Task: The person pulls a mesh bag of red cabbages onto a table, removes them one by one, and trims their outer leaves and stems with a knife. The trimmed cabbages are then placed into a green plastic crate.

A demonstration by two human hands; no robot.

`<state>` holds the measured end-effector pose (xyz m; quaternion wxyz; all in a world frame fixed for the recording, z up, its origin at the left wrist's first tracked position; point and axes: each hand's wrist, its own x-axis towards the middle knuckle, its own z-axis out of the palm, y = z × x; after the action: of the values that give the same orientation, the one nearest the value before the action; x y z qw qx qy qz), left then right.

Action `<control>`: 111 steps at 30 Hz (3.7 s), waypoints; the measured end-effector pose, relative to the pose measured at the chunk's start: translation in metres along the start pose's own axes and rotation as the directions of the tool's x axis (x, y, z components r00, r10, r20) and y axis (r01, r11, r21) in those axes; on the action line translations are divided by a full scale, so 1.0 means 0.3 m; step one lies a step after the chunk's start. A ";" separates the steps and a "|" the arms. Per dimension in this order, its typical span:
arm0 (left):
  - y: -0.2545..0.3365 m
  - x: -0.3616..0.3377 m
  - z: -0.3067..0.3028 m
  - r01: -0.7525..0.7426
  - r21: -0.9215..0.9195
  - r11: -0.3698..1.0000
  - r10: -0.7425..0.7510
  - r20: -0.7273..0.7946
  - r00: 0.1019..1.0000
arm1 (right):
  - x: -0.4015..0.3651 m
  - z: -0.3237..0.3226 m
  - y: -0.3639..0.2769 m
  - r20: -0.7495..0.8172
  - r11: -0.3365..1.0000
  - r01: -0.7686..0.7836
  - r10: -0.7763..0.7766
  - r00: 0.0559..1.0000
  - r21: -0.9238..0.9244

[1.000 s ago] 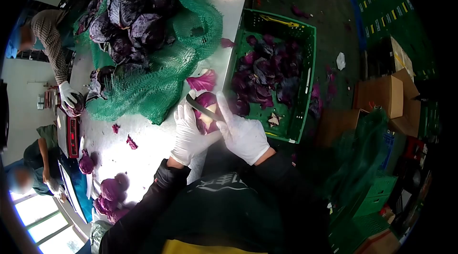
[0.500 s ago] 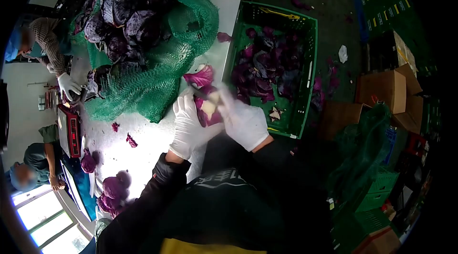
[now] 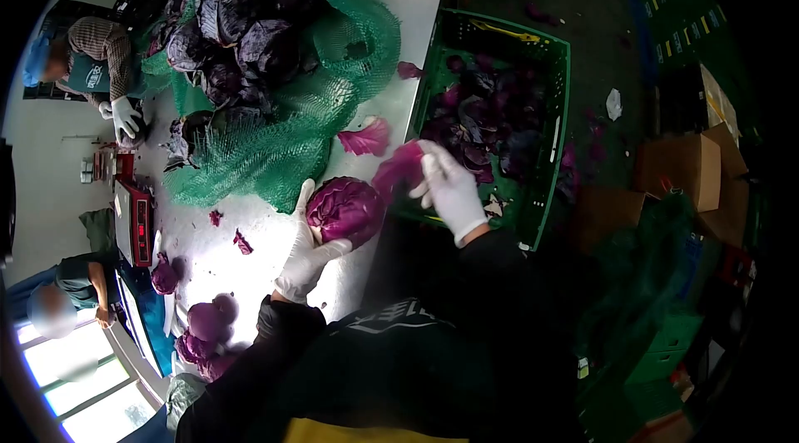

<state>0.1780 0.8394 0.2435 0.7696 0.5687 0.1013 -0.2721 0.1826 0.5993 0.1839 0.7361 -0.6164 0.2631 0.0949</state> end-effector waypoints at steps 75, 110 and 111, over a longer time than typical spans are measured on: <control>-0.047 0.134 0.001 0.154 -0.769 0.620 -0.185 0.047 0.982 | 0.059 -0.118 -0.020 -0.132 0.964 0.251 -0.261 0.956 -0.089; 0.074 0.096 -0.050 -0.331 0.066 0.941 0.299 0.287 0.910 | -0.106 0.084 -0.292 0.442 0.629 0.700 -0.550 0.709 -0.340; 0.083 0.088 -0.061 -0.343 0.028 0.939 0.319 0.308 0.896 | -0.075 0.079 -0.286 0.392 0.561 0.717 -0.601 0.696 -0.413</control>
<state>0.2160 0.8535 0.2455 0.7871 0.5608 -0.1258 -0.2241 0.2098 0.6073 0.2712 0.5362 -0.8358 -0.1036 -0.0557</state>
